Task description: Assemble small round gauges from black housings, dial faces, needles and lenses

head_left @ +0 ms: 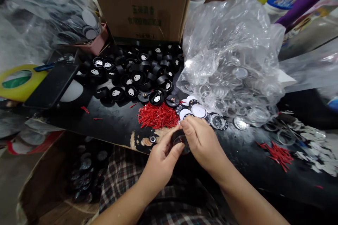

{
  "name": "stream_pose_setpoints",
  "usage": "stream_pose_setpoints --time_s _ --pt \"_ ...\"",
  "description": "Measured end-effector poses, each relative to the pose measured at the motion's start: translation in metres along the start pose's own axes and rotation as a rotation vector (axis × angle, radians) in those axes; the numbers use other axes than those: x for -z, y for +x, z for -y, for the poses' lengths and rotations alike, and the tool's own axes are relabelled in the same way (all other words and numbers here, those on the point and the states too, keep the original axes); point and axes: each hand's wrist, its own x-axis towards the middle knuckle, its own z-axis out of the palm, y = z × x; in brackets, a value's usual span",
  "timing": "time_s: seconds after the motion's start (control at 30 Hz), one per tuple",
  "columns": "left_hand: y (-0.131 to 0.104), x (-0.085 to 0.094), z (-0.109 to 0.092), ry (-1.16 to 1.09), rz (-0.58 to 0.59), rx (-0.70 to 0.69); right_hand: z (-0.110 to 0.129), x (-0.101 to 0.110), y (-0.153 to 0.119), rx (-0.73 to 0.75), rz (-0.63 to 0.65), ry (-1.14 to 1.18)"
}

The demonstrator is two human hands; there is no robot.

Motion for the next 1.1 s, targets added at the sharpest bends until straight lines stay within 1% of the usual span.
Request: stream_pose_setpoints --time_s 0.1,0.17,0.2,0.23,0.27,0.3,0.33,0.37,0.4,0.43,0.47,0.5,0.53,0.57,0.6,0.67,0.73,0.77,0.83,0.9,0.93,0.97,1.0,1.03,1.07,1.1 --pt "-0.001 -0.002 -0.002 0.121 0.032 -0.042 0.003 -0.008 0.001 0.041 -0.049 -0.066" --pt "-0.004 0.003 -0.004 0.188 0.041 -0.039 0.005 -0.012 -0.001 0.060 -0.059 -0.057" --pt "-0.007 0.008 -0.005 0.218 0.054 -0.011 0.006 -0.013 -0.002 0.068 -0.029 -0.038" --pt "-0.012 0.017 -0.005 0.247 0.060 0.033 0.006 -0.013 -0.003 0.074 0.029 -0.001" --pt "-0.021 0.029 -0.006 0.281 0.047 0.083 0.005 -0.012 -0.004 0.074 0.102 0.055" --pt "-0.031 0.043 -0.006 0.326 0.006 0.134 0.003 -0.011 -0.005 0.064 0.175 0.124" --pt "-0.043 0.060 -0.006 0.382 -0.088 0.161 0.001 -0.009 -0.006 0.041 0.229 0.193" --pt "-0.055 0.077 -0.006 0.470 -0.231 0.147 -0.001 -0.008 -0.006 0.004 0.253 0.251" --pt "-0.065 0.094 -0.007 0.588 -0.396 0.102 -0.003 -0.008 -0.007 -0.043 0.251 0.288" --pt "-0.073 0.108 -0.009 0.735 -0.547 0.028 -0.004 -0.008 -0.007 -0.085 0.237 0.300" --pt "-0.076 0.118 -0.011 0.874 -0.655 -0.052 -0.004 -0.009 -0.006 -0.109 0.229 0.297" --pt "-0.074 0.123 -0.014 0.957 -0.701 -0.119 -0.003 -0.011 -0.005 -0.108 0.235 0.288" --pt "-0.066 0.123 -0.017 0.987 -0.690 -0.183 0.000 -0.013 -0.004 -0.084 0.255 0.281" --pt "-0.053 0.118 -0.021 0.970 -0.643 -0.234 0.003 -0.015 -0.002 -0.042 0.283 0.275" --pt "-0.035 0.110 -0.024 0.924 -0.570 -0.268 0.007 -0.017 -0.002 0.005 0.308 0.268" --pt "0.008 0.089 -0.031 0.860 -0.437 -0.337 0.013 -0.017 -0.002 0.059 0.330 0.245" --pt "0.050 0.070 -0.037 0.837 -0.374 -0.404 0.014 -0.014 -0.006 0.047 0.319 0.202" --pt "0.067 0.064 -0.039 0.841 -0.359 -0.417 0.013 -0.011 -0.009 0.028 0.312 0.180" --pt "0.088 0.057 -0.040 0.889 -0.340 -0.431 0.006 -0.005 -0.016 -0.015 0.303 0.147" --pt "0.095 0.057 -0.040 0.957 -0.319 -0.444 -0.005 0.001 -0.020 -0.056 0.297 0.132" --pt "0.095 0.060 -0.039 0.972 -0.311 -0.457 -0.013 0.004 -0.021 -0.085 0.270 0.119" --pt "0.093 0.062 -0.039 0.955 -0.315 -0.470 -0.021 0.006 -0.020 -0.119 0.214 0.091" --pt "0.089 0.065 -0.039 0.888 -0.333 -0.478 -0.030 0.008 -0.017 -0.150 0.137 0.041" --pt "0.084 0.066 -0.039 0.768 -0.354 -0.471 -0.039 0.010 -0.013 -0.178 0.050 -0.032" --pt "0.077 0.067 -0.040 0.604 -0.370 -0.439 -0.048 0.012 -0.009 -0.196 -0.029 -0.122" --pt "0.070 0.066 -0.040 0.413 -0.369 -0.376 -0.056 0.013 -0.004 -0.202 -0.083 -0.215"
